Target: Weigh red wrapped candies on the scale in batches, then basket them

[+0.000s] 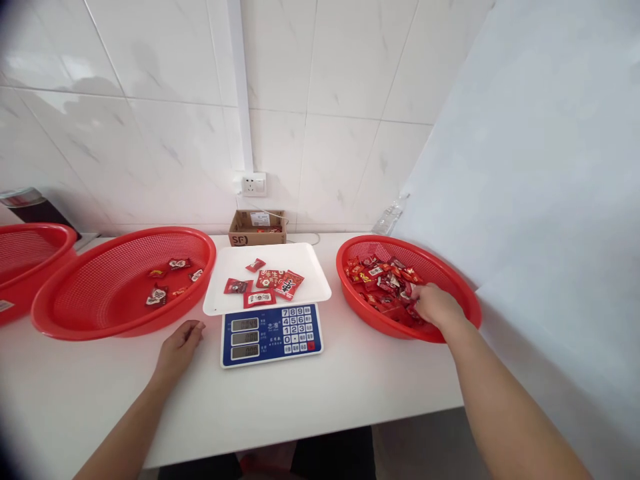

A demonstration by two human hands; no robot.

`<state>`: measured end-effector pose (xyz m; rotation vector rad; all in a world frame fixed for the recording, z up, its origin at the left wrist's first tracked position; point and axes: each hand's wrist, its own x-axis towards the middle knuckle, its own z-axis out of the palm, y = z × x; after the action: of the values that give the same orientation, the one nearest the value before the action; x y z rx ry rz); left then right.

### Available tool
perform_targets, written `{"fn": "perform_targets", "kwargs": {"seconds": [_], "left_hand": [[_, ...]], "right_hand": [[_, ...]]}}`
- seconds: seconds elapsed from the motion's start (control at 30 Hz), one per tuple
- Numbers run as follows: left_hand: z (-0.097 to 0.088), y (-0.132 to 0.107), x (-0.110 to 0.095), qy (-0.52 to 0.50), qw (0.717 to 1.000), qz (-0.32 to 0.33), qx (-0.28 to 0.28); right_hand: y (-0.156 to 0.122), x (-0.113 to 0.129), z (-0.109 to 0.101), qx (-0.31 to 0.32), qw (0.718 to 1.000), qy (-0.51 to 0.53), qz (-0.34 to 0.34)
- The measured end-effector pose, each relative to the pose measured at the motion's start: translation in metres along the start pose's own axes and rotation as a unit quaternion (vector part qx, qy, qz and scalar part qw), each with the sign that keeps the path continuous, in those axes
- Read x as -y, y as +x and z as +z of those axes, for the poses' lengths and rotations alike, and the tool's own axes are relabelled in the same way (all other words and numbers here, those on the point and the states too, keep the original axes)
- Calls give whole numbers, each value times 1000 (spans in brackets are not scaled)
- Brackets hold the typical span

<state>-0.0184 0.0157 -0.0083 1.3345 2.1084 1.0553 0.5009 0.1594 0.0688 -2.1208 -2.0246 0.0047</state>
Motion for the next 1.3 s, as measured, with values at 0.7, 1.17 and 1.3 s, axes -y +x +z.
{"fn": "perform_targets", "kwargs": {"seconds": [0.7,1.17,1.3], "left_hand": [[1,1,2,-11,1000,8,0],[1,1,3,-24,1000,17,2],[-1,1,1,-14,1000,9,4]], "right_hand": [[-18,181,-19,-65,928,333,-154],[-9,228,14,19,880,448,-154],[-2,231,21,32,859,488,-149]]}}
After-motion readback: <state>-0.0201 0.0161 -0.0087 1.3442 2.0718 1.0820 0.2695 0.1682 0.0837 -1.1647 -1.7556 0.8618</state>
